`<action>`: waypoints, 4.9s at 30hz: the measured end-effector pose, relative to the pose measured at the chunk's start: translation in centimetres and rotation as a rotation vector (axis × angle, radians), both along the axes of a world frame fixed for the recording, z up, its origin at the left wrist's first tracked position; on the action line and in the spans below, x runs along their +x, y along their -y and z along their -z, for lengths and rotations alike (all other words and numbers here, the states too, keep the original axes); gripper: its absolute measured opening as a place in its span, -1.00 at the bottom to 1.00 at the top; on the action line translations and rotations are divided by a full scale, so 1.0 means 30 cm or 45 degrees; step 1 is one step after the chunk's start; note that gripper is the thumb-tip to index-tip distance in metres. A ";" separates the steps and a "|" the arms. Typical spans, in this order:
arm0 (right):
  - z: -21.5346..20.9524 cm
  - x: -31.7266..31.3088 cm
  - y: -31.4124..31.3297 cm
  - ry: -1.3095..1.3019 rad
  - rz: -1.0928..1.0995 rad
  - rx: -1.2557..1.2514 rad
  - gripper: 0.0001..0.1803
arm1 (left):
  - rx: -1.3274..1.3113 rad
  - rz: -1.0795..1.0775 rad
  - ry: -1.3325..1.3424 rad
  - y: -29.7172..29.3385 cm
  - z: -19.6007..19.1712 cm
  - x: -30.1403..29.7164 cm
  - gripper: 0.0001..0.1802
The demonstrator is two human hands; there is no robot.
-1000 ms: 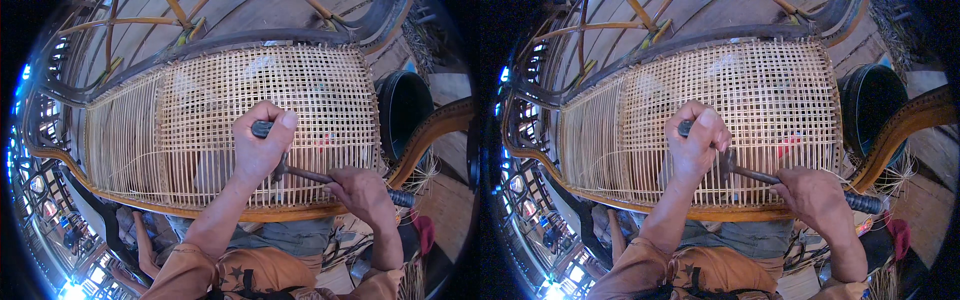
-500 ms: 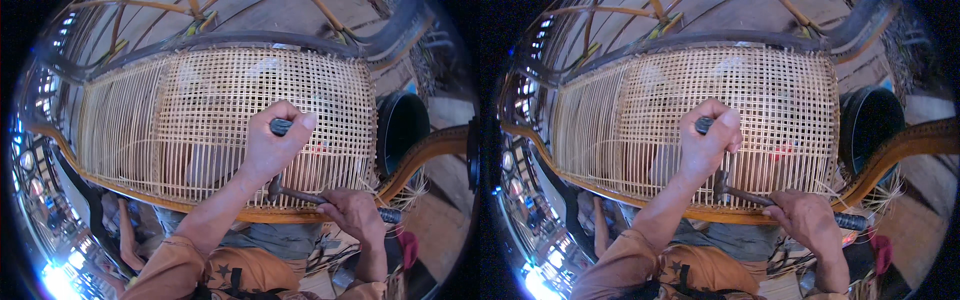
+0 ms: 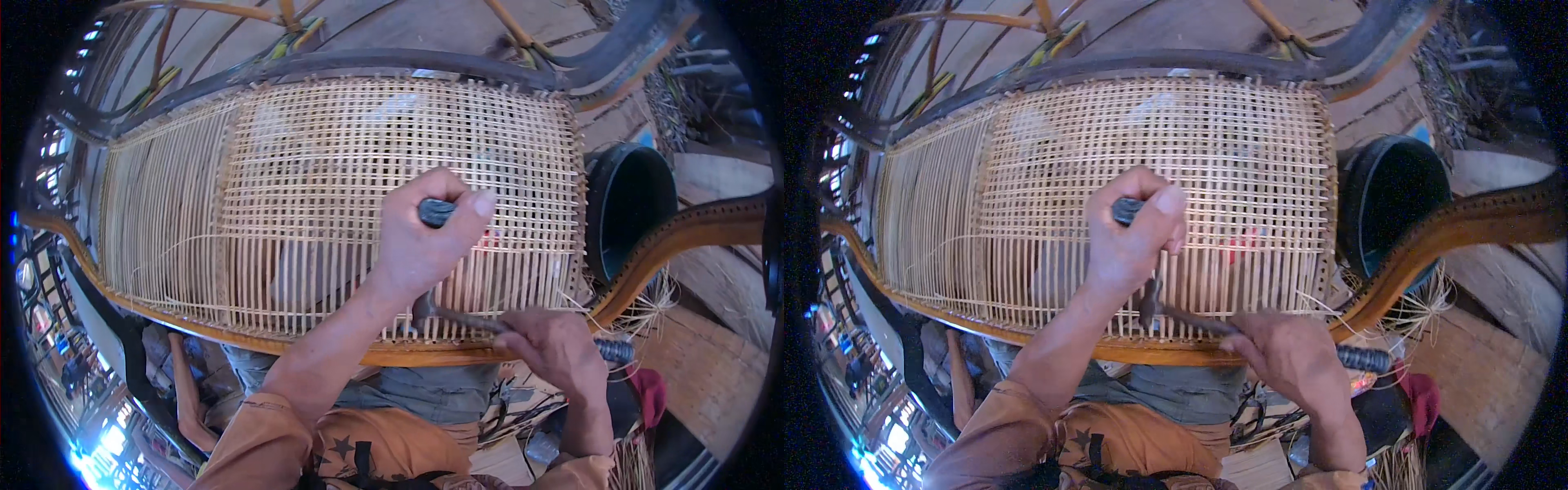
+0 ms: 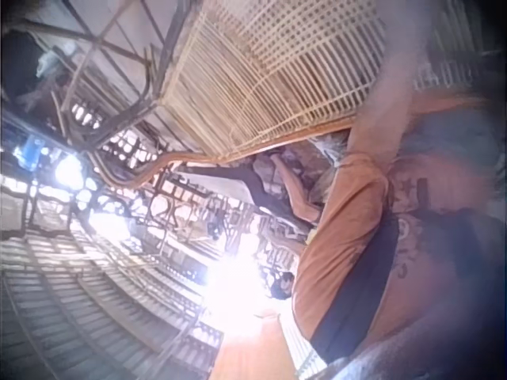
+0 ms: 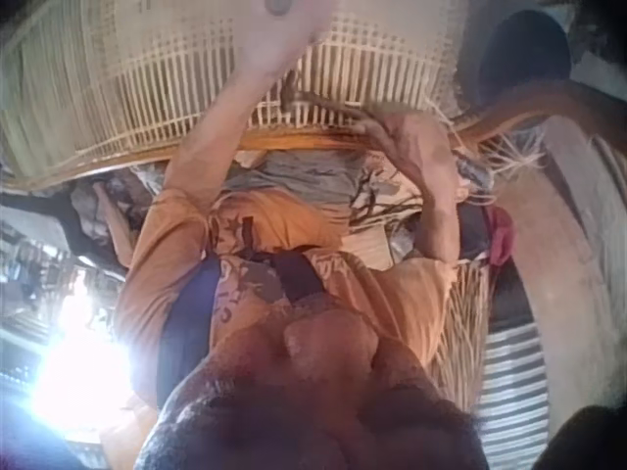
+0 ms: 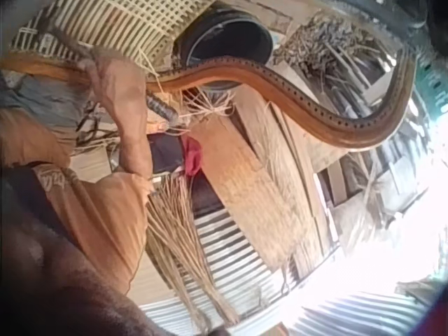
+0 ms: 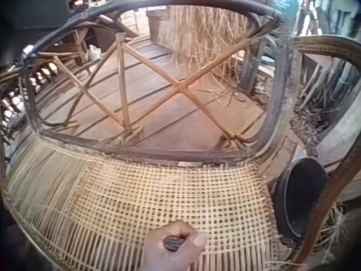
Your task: The person is weaving and assembling a rattan chair seat by securing cane strips to the frame using various tools.
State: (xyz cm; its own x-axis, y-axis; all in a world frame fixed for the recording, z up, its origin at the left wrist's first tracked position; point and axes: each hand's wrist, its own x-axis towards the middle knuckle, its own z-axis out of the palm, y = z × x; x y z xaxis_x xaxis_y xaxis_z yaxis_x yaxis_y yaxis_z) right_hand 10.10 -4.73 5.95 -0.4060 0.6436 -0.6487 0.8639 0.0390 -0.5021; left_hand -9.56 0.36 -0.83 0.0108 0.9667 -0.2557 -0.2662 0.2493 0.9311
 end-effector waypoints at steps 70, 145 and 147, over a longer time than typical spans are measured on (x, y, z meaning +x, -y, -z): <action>-0.007 -0.187 -0.003 -0.094 -0.103 -0.043 -0.74 | -0.055 -0.084 0.084 0.027 -0.037 -0.217 -0.72; 0.112 -0.572 0.105 -0.310 0.381 0.256 -0.56 | 0.214 0.256 -1.924 0.309 0.021 -0.497 -0.30; 0.177 -0.565 0.101 -0.395 0.320 0.379 -0.57 | 0.152 0.270 -1.933 0.296 0.051 -0.488 -0.29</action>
State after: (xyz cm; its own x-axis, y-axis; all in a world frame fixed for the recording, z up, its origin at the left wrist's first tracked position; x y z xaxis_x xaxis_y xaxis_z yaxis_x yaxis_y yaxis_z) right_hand -6.86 -7.77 0.63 -0.3589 0.8855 -0.2951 0.6769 0.0292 -0.7355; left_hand -24.20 -8.53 -2.36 -0.0442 0.9961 -0.0766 0.9516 0.0653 0.3003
